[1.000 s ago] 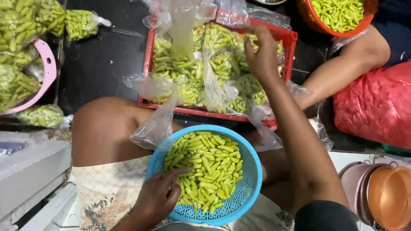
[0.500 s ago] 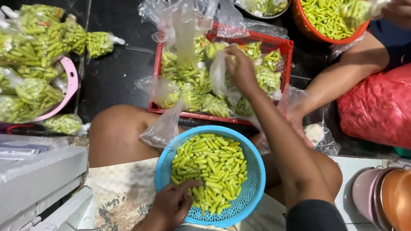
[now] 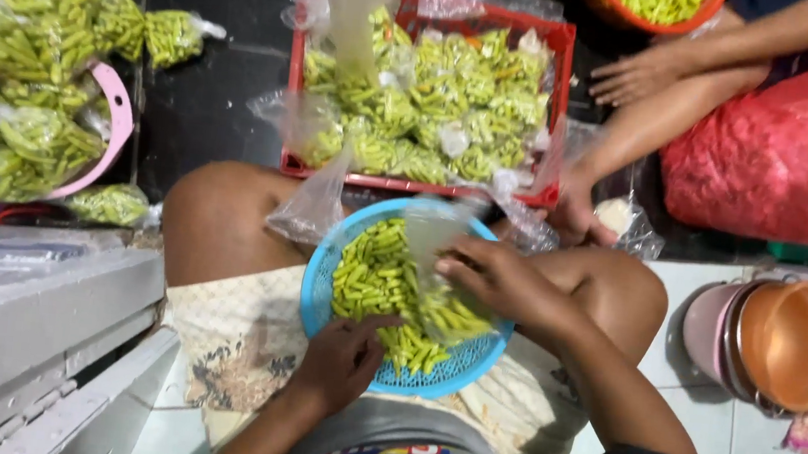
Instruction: The person sorts green peppers by hand from a blue bowl into small plastic bags, tying them and placing them into a red crate.
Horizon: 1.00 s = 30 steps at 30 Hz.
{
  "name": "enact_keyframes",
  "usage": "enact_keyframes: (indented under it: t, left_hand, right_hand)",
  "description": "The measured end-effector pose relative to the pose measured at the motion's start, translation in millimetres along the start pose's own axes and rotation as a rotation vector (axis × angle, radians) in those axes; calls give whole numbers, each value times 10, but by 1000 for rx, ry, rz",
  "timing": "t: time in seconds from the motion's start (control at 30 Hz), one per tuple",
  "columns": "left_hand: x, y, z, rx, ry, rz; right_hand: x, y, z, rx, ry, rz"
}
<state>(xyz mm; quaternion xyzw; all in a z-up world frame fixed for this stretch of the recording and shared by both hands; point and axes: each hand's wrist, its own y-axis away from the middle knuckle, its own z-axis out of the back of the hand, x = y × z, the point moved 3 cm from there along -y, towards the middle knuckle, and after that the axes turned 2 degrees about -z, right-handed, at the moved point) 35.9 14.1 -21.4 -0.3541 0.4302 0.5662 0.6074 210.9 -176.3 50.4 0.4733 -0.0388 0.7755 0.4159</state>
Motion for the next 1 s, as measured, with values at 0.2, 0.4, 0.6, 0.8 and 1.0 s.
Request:
enact_keyframes:
  t: [0.2, 0.4, 0.6, 0.8, 1.0]
  left_hand:
    - [-57, 119, 124, 50, 14, 168]
    - [-5, 88, 145, -3, 48, 215]
    - [-48, -15, 80, -43, 109, 184]
    - [134, 144, 88, -72, -27, 204]
    - [134, 217, 65, -59, -102, 247]
  right_hand:
    - [176, 343, -191, -177, 200, 12]
    - [-63, 848, -712, -170, 323, -66]
    - [-257, 866, -883, -297, 360, -22]
    - [154, 1251, -336, -115, -15, -144]
    - [262, 1226, -168, -46, -231, 89]
